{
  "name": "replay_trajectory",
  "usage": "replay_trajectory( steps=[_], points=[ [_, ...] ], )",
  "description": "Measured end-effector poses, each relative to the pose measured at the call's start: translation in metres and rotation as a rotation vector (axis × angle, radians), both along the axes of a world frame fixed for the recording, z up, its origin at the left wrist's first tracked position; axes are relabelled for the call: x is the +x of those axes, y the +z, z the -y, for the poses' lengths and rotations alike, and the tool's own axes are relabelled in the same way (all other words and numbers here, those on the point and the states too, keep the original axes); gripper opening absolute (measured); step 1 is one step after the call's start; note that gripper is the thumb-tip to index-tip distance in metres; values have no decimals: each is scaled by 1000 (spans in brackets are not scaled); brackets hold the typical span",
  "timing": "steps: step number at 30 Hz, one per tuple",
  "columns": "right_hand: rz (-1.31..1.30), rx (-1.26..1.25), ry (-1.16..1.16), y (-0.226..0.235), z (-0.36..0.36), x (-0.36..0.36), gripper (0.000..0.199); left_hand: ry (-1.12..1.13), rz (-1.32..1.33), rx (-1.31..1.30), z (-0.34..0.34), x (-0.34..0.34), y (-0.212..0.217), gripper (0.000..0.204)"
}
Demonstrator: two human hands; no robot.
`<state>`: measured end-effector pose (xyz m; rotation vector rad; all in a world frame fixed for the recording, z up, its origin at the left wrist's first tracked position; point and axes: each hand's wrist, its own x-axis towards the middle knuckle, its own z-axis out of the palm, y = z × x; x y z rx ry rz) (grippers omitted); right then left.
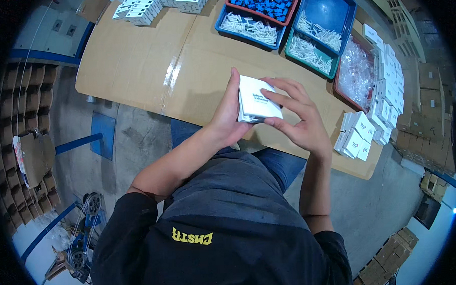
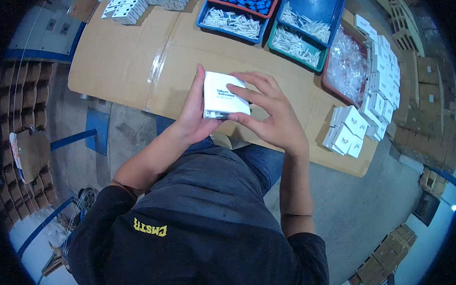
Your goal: Packing small electrical components and hardware into cardboard boxes at a factory workstation.
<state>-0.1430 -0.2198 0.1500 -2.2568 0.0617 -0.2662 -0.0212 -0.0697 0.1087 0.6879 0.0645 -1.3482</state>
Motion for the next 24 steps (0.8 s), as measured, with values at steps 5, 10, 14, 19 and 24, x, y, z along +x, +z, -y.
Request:
replay_trajectory(
  steps=[5,10,14,19,24],
  points=[
    [20,175,-41,-1,6,7,33,-2,-326,-69,-1,1,-8,81],
    [71,137,-140,1,10,17,26,-101,-522,-238,-4,4,-24,79],
    [16,194,-153,5,8,18,26,-82,-570,-210,-6,3,-18,74],
    [-72,228,-111,4,4,19,25,-46,-495,-194,-9,1,-17,65],
    [37,165,-45,-2,3,22,25,-39,-538,-239,-10,1,-21,60]
  ],
)
